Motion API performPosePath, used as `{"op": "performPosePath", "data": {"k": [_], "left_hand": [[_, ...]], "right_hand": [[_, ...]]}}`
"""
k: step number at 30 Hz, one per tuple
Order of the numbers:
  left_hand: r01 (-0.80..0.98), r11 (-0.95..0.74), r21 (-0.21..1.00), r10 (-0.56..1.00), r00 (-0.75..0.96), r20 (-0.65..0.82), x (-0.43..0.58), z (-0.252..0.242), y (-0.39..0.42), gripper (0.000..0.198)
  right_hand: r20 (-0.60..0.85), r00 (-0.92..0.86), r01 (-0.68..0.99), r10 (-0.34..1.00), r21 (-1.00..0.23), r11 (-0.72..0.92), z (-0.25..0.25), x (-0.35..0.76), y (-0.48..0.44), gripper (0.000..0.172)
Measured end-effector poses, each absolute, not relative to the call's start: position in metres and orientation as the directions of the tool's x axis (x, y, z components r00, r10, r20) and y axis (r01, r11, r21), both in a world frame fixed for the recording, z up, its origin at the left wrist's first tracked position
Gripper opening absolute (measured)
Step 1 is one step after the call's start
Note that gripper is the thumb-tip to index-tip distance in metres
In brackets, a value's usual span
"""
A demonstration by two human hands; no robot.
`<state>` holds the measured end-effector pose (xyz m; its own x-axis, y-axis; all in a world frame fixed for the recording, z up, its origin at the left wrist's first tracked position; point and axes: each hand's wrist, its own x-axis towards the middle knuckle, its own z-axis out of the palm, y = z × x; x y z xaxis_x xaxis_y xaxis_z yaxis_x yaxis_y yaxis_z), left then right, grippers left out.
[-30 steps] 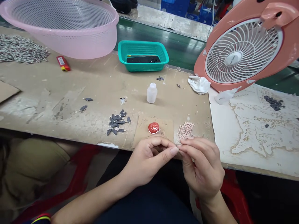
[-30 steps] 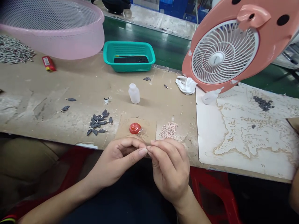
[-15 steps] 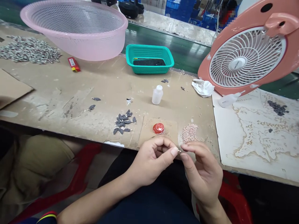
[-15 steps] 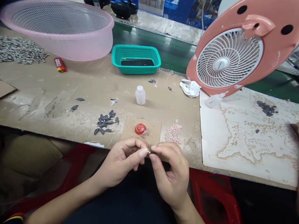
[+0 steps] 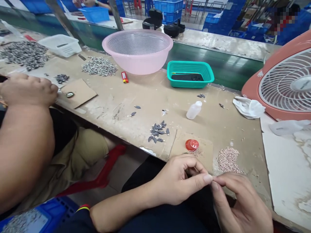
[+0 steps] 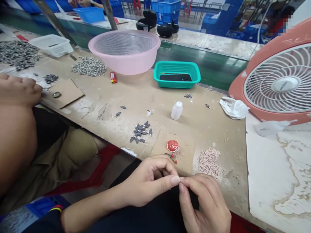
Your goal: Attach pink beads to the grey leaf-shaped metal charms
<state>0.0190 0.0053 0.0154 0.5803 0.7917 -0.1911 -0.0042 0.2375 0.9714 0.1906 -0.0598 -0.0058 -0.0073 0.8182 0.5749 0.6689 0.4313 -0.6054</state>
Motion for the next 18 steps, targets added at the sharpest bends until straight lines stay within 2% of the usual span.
{"op": "performPosePath", "data": {"k": [5,9,12,15,18], "left_hand": [[0.001,0.221,0.975,0.787,0.591,-0.179,0.009,0.012,0.006,0.024],[0.045,0.190,0.981,0.791,0.584,-0.180,0.000,0.011,0.005,0.024],[0.121,0.042,0.992,0.800,0.591,-0.107,-0.014,0.009,0.007,0.023],[0.353,-0.186,0.917,0.918,0.394,0.035,-0.039,0.003,0.016,0.020],[0.703,-0.164,0.692,0.985,0.074,0.158,-0.065,-0.003,0.028,0.019]], "right_hand": [[0.497,0.013,0.630,0.868,-0.678,0.379,-0.007,0.181,-0.057,0.011],[0.511,-0.066,0.653,0.857,-0.627,0.424,-0.004,0.172,-0.050,0.009],[0.528,-0.135,0.672,0.838,-0.573,0.469,-0.004,0.168,-0.047,0.009],[0.524,-0.137,0.701,0.840,-0.549,0.456,-0.007,0.170,-0.046,0.009],[0.505,-0.091,0.743,0.858,-0.539,0.396,-0.010,0.176,-0.044,0.009]]}}
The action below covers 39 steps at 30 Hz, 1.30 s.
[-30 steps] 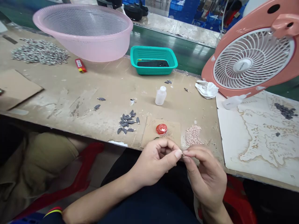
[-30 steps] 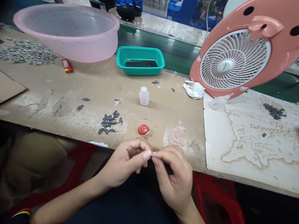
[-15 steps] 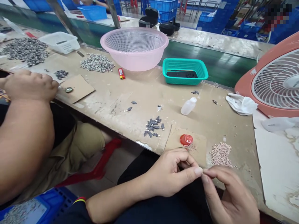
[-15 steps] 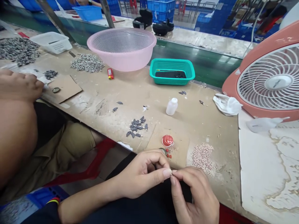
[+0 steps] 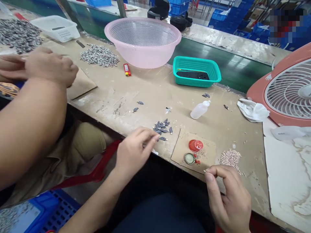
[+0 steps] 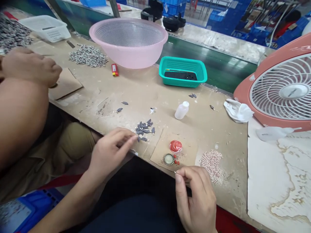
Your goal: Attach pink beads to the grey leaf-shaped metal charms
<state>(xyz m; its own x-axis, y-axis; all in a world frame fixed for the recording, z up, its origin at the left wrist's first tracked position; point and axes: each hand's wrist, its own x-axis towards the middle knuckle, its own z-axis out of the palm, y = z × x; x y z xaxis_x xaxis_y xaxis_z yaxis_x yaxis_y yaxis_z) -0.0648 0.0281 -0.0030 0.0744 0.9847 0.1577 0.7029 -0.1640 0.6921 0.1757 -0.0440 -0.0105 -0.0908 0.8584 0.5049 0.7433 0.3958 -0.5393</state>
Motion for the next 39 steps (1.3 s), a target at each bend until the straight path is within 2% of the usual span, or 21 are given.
{"op": "performPosePath", "data": {"k": [2,4,13,15,18,23,26,28,29,30,31,33,34,36,39], "left_hand": [[0.832,-0.115,0.543,0.985,0.024,0.171,-0.075,-0.006,0.035,0.020],[0.882,-0.113,0.457,0.987,0.047,0.154,-0.079,-0.007,0.039,0.019],[0.935,-0.231,0.269,0.967,0.192,0.165,-0.082,-0.009,0.037,0.022],[0.929,-0.249,0.275,0.964,0.210,0.163,-0.084,-0.009,0.036,0.023],[0.905,-0.228,0.359,0.972,0.190,0.139,-0.086,-0.009,0.035,0.021],[0.883,-0.225,0.412,0.974,0.195,0.113,-0.087,-0.008,0.034,0.018],[0.832,-0.177,0.526,0.984,0.164,0.071,-0.089,-0.006,0.031,0.017],[0.713,-0.096,0.694,0.995,0.093,0.041,-0.090,-0.004,0.028,0.013],[0.571,-0.022,0.821,0.999,0.043,-0.004,-0.090,-0.003,0.027,0.010],[0.362,0.074,0.929,0.997,0.009,-0.083,-0.090,-0.002,0.026,0.007],[0.120,0.179,0.976,0.983,0.012,-0.182,-0.089,0.000,0.025,0.008],[-0.279,0.368,0.887,0.930,0.125,-0.346,-0.085,0.004,0.023,0.020],[-0.386,0.435,0.813,0.900,0.202,-0.386,-0.081,0.006,0.023,0.026],[-0.471,0.518,0.714,0.854,0.327,-0.404,-0.073,0.008,0.023,0.036],[-0.563,0.623,0.543,0.781,0.488,-0.389,-0.058,0.009,0.022,0.035]], "right_hand": [[0.495,-0.070,0.773,0.866,-0.522,0.360,-0.012,0.180,-0.042,0.007],[0.485,-0.047,0.795,0.873,-0.511,0.326,-0.013,0.184,-0.040,0.005],[0.429,0.032,0.810,0.903,-0.540,0.228,-0.018,0.193,-0.039,0.005],[0.436,0.059,0.828,0.898,-0.524,0.200,-0.020,0.200,-0.037,0.008],[0.445,0.140,0.846,0.885,-0.518,0.126,-0.021,0.211,-0.032,0.013],[0.434,0.240,0.817,0.868,-0.574,0.060,-0.019,0.223,-0.030,0.015],[0.433,0.229,0.812,0.872,-0.579,0.074,-0.020,0.221,-0.032,0.015],[0.436,0.232,0.811,0.870,-0.580,0.074,-0.022,0.219,-0.034,0.016],[0.434,0.235,0.808,0.870,-0.585,0.073,-0.023,0.217,-0.035,0.016],[0.433,0.237,0.803,0.870,-0.591,0.075,-0.024,0.216,-0.036,0.017],[0.427,0.236,0.798,0.873,-0.598,0.076,-0.024,0.215,-0.036,0.017],[0.415,0.229,0.791,0.881,-0.606,0.080,-0.024,0.212,-0.038,0.017],[0.409,0.224,0.789,0.885,-0.609,0.082,-0.024,0.211,-0.039,0.017],[0.395,0.217,0.782,0.893,-0.617,0.083,-0.022,0.208,-0.040,0.015],[0.392,0.197,0.772,0.899,-0.628,0.104,-0.018,0.202,-0.040,0.013]]}}
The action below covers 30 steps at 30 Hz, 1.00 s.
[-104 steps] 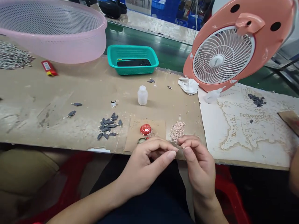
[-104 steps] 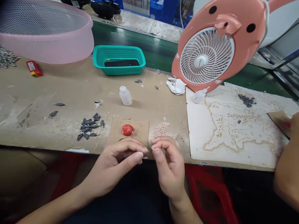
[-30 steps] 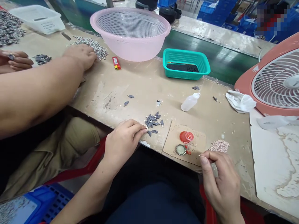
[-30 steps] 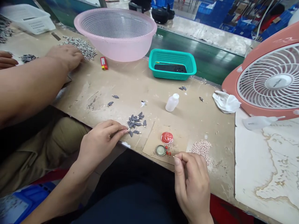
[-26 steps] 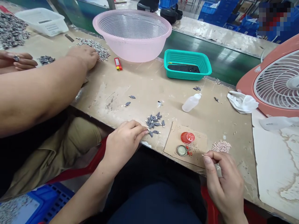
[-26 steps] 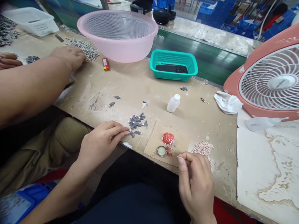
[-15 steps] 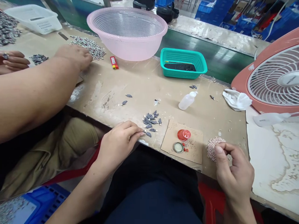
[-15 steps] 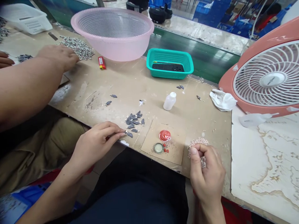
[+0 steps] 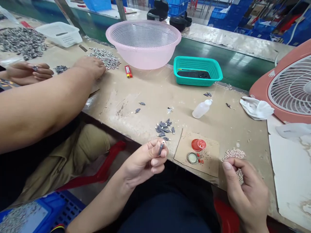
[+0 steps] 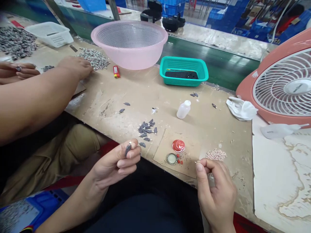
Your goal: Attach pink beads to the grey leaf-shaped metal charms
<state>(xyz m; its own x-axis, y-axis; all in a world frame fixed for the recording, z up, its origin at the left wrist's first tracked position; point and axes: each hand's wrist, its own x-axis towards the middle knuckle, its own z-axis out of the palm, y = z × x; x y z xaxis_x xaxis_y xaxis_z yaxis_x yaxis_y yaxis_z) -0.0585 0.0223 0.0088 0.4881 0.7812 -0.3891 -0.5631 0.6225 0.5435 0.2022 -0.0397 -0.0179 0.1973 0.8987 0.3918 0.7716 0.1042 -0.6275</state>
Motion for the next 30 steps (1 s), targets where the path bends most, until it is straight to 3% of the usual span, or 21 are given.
{"op": "performPosePath", "data": {"k": [6,10,13,16,22,30], "left_hand": [[-0.582,0.748,0.319,0.663,0.680,-0.313,-0.046,0.005,0.023,0.024],[-0.575,0.772,0.271,0.634,0.722,-0.276,-0.043,0.002,0.023,0.026],[-0.583,0.766,0.271,0.641,0.724,-0.253,-0.038,0.001,0.021,0.017],[-0.604,0.715,0.352,0.694,0.676,-0.248,-0.032,0.002,0.018,0.010],[-0.481,0.574,0.663,0.776,0.577,-0.254,-0.025,0.001,0.015,0.010],[-0.304,0.496,0.813,0.762,0.601,-0.240,-0.029,0.000,0.018,0.014]], "right_hand": [[0.406,0.148,0.768,0.902,-0.621,0.154,-0.013,0.196,-0.036,0.008],[0.408,0.130,0.771,0.903,-0.614,0.167,-0.011,0.195,-0.036,0.007],[0.405,0.120,0.762,0.906,-0.623,0.177,-0.011,0.194,-0.035,0.007],[0.392,0.124,0.747,0.912,-0.642,0.174,-0.010,0.191,-0.033,0.007],[0.342,0.144,0.703,0.929,-0.696,0.148,-0.009,0.188,-0.029,0.008],[0.303,0.133,0.722,0.944,-0.682,0.117,-0.003,0.182,-0.019,0.008]]}}
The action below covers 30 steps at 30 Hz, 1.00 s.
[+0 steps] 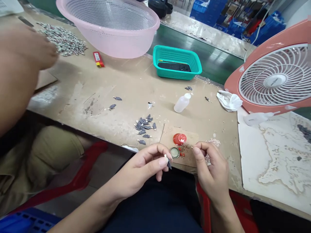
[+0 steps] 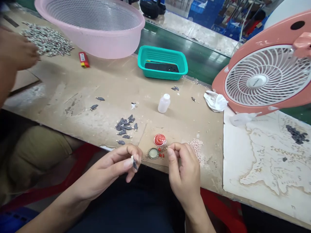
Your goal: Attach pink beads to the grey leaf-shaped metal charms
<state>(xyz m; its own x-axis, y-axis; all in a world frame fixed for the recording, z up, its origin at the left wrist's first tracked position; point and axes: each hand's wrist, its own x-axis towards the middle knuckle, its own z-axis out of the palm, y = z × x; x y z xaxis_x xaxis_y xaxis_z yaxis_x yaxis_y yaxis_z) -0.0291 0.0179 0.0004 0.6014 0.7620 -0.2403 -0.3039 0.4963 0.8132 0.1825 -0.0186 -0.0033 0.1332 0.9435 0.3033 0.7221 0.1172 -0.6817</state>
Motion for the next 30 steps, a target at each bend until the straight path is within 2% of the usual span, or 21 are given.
{"op": "performPosePath", "data": {"k": [5,10,13,19,24,30], "left_hand": [[-0.304,0.476,0.825,0.774,0.590,-0.229,-0.032,-0.003,0.023,0.015],[-0.327,0.444,0.835,0.794,0.575,-0.197,-0.032,-0.004,0.026,0.014],[-0.316,0.448,0.836,0.791,0.576,-0.206,-0.032,-0.004,0.027,0.013],[-0.301,0.488,0.819,0.784,0.563,-0.260,-0.031,-0.004,0.028,0.015],[-0.279,0.499,0.820,0.789,0.538,-0.297,-0.033,-0.003,0.030,0.017],[-0.293,0.489,0.822,0.805,0.514,-0.296,-0.035,-0.005,0.030,0.014]], "right_hand": [[0.243,0.163,0.694,0.956,-0.717,0.064,0.001,0.179,-0.012,0.010],[0.070,0.255,0.495,0.964,-0.867,-0.068,0.003,0.177,-0.011,0.017],[0.048,0.271,0.465,0.961,-0.881,-0.087,0.001,0.177,-0.011,0.020],[0.131,0.278,0.602,0.952,-0.796,-0.066,-0.005,0.171,-0.009,0.018],[0.230,0.225,0.755,0.947,-0.655,-0.020,-0.006,0.165,-0.006,0.013],[0.292,0.145,0.850,0.945,-0.526,0.032,-0.003,0.165,-0.003,0.010]]}}
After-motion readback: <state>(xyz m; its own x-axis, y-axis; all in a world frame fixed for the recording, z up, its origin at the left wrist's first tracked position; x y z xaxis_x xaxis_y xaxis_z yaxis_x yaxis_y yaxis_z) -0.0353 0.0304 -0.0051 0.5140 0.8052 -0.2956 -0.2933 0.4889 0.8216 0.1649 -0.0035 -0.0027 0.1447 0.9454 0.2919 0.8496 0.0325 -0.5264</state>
